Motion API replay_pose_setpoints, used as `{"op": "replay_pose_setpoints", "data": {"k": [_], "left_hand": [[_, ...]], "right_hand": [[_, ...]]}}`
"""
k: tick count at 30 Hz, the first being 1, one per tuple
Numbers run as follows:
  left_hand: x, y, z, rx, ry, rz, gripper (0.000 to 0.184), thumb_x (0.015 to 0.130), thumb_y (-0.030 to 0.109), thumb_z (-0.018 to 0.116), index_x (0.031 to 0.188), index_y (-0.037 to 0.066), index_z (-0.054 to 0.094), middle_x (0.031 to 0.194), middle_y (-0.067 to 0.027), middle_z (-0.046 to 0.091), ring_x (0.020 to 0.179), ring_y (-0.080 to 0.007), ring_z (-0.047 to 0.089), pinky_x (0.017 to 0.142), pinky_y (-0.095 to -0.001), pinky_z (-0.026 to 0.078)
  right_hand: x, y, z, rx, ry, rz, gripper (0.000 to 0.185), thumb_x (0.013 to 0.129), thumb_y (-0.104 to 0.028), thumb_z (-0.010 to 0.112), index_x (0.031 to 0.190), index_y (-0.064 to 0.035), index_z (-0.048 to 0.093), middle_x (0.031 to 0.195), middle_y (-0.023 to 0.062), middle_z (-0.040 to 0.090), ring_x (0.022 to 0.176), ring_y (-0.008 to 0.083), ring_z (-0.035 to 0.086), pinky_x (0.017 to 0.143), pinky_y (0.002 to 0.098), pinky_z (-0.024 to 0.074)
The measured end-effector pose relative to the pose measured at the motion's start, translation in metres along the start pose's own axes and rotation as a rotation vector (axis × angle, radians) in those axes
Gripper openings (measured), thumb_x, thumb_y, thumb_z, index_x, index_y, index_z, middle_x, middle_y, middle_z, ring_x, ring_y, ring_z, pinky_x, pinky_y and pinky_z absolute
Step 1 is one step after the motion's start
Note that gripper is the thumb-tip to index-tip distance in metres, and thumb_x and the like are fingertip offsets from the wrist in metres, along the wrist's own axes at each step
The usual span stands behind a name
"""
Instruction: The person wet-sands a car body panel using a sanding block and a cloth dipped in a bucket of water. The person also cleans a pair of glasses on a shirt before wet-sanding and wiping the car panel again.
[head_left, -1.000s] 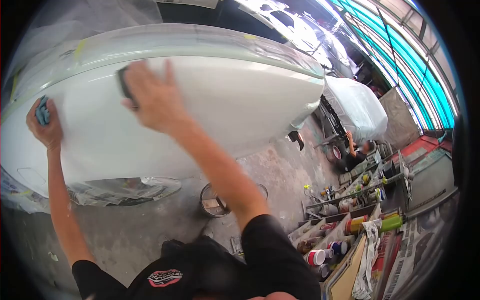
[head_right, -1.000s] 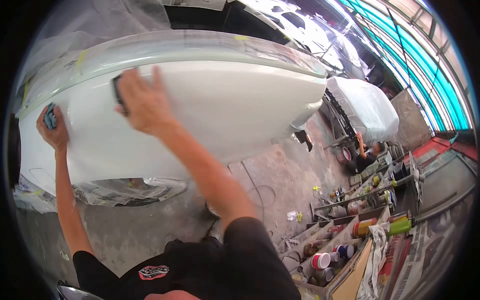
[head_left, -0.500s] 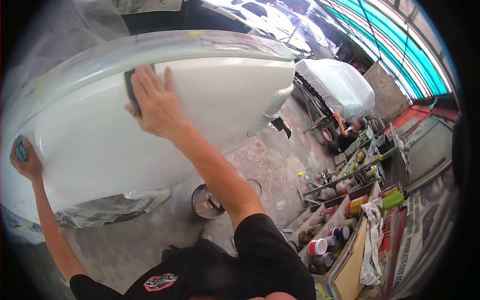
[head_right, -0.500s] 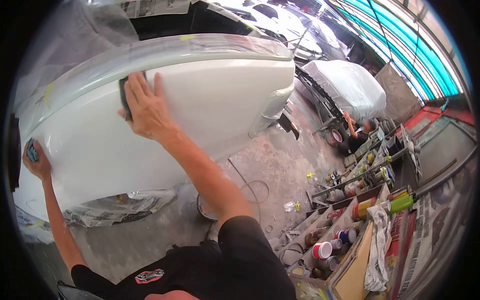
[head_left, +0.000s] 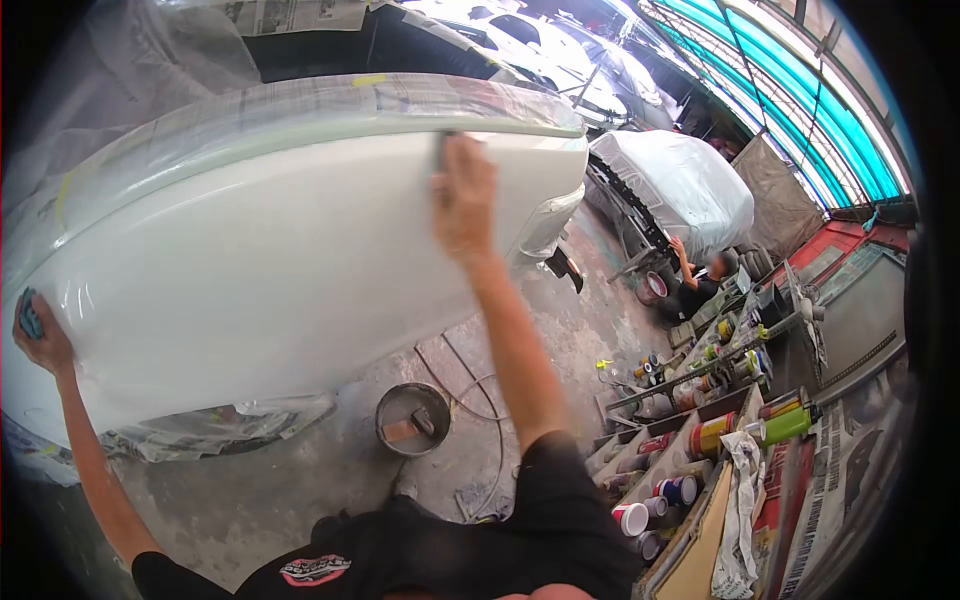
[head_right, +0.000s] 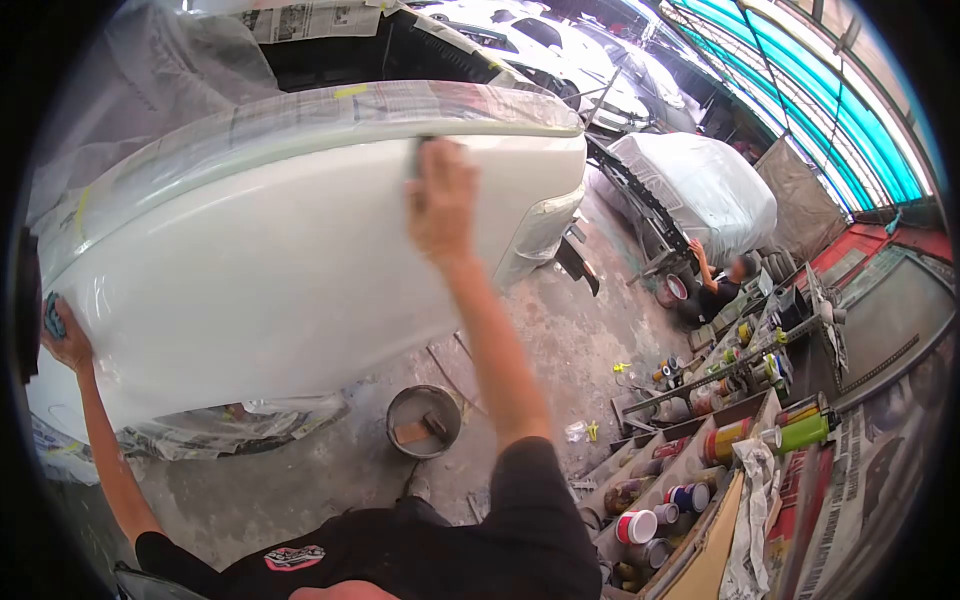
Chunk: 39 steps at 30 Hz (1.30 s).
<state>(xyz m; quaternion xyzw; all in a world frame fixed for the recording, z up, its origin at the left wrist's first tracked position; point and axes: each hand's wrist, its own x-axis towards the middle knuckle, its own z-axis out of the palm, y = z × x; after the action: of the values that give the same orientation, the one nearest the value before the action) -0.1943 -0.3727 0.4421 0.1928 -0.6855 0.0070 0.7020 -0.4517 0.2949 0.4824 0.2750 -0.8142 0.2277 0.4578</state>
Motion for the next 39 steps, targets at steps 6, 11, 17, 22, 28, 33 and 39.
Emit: {"op": "replay_pose_setpoints", "data": {"k": [6,11,17,22,28,33,39], "left_hand": [[-0.024,-0.006,0.016,-0.187,0.113,-0.053,0.035,0.093,0.016,0.073,0.124,0.005,0.059,0.114,-0.0104,0.067,0.109,-0.0234,0.063,0.098,-0.0364,0.050],[0.012,0.072,-0.024,-0.261,0.146,-0.003,0.034,0.078,0.009,0.077,0.109,0.008,0.064,0.105,-0.0114,0.066,0.100,-0.0314,0.059,0.091,-0.0441,0.044],[-0.035,0.044,-0.044,-0.406,0.126,-0.078,0.042,0.073,0.003,0.078,0.111,0.009,0.061,0.100,-0.0108,0.063,0.097,-0.0328,0.057,0.088,-0.0454,0.044],[-0.048,0.007,-0.066,-0.379,0.062,-0.151,0.047,0.071,0.004,0.080,0.113,0.013,0.061,0.101,-0.0076,0.062,0.095,-0.0293,0.056,0.086,-0.0437,0.040],[-0.052,-0.022,-0.072,-0.237,0.109,-0.181,0.046,0.071,0.004,0.082,0.111,0.013,0.062,0.102,-0.0095,0.059,0.096,-0.0289,0.054,0.087,-0.0427,0.040],[-0.055,-0.023,-0.072,-0.227,0.090,-0.196,0.050,0.067,0.009,0.083,0.111,0.016,0.061,0.100,-0.0053,0.060,0.095,-0.0274,0.057,0.086,-0.0435,0.038],[-0.051,-0.024,-0.072,-0.233,0.125,-0.156,0.053,0.064,0.003,0.081,0.111,0.015,0.060,0.097,-0.0061,0.059,0.091,-0.0269,0.056,0.084,-0.0403,0.038]], "right_hand": [[0.015,-0.207,0.041,0.172,-0.171,-0.347,0.059,0.098,-0.029,0.057,0.146,0.0007,0.043,0.155,0.0202,0.039,0.144,0.0379,0.037,0.116,0.0668,0.0193],[0.018,-0.298,0.077,0.134,-0.051,-0.242,0.054,0.095,-0.029,0.059,0.139,0.0028,0.052,0.147,0.0212,0.049,0.138,0.0375,0.044,0.116,0.0639,0.0192],[0.026,-0.504,0.151,0.318,0.016,-0.277,0.056,0.093,-0.032,0.061,0.133,0.0070,0.053,0.141,0.0250,0.051,0.134,0.0418,0.046,0.114,0.0636,0.0248],[0.040,-0.498,0.138,0.312,-0.242,-0.500,0.052,0.094,-0.024,0.062,0.140,-0.0027,0.052,0.147,0.0175,0.050,0.141,0.0333,0.042,0.116,0.0616,0.0242],[0.025,-0.439,0.127,0.073,-0.076,-0.234,0.048,0.100,-0.030,0.053,0.139,-0.0027,0.055,0.144,0.0174,0.055,0.137,0.0339,0.048,0.116,0.0598,0.0227],[0.038,-0.612,0.180,0.289,-0.104,-0.377,0.054,0.092,-0.032,0.063,0.130,0.0057,0.055,0.142,0.0220,0.051,0.136,0.0384,0.045,0.115,0.0608,0.0272],[0.042,-0.501,0.139,0.273,-0.212,-0.469,0.043,0.103,-0.031,0.049,0.140,-0.0103,0.057,0.148,0.0102,0.053,0.142,0.0257,0.045,0.118,0.0586,0.0210]]}}
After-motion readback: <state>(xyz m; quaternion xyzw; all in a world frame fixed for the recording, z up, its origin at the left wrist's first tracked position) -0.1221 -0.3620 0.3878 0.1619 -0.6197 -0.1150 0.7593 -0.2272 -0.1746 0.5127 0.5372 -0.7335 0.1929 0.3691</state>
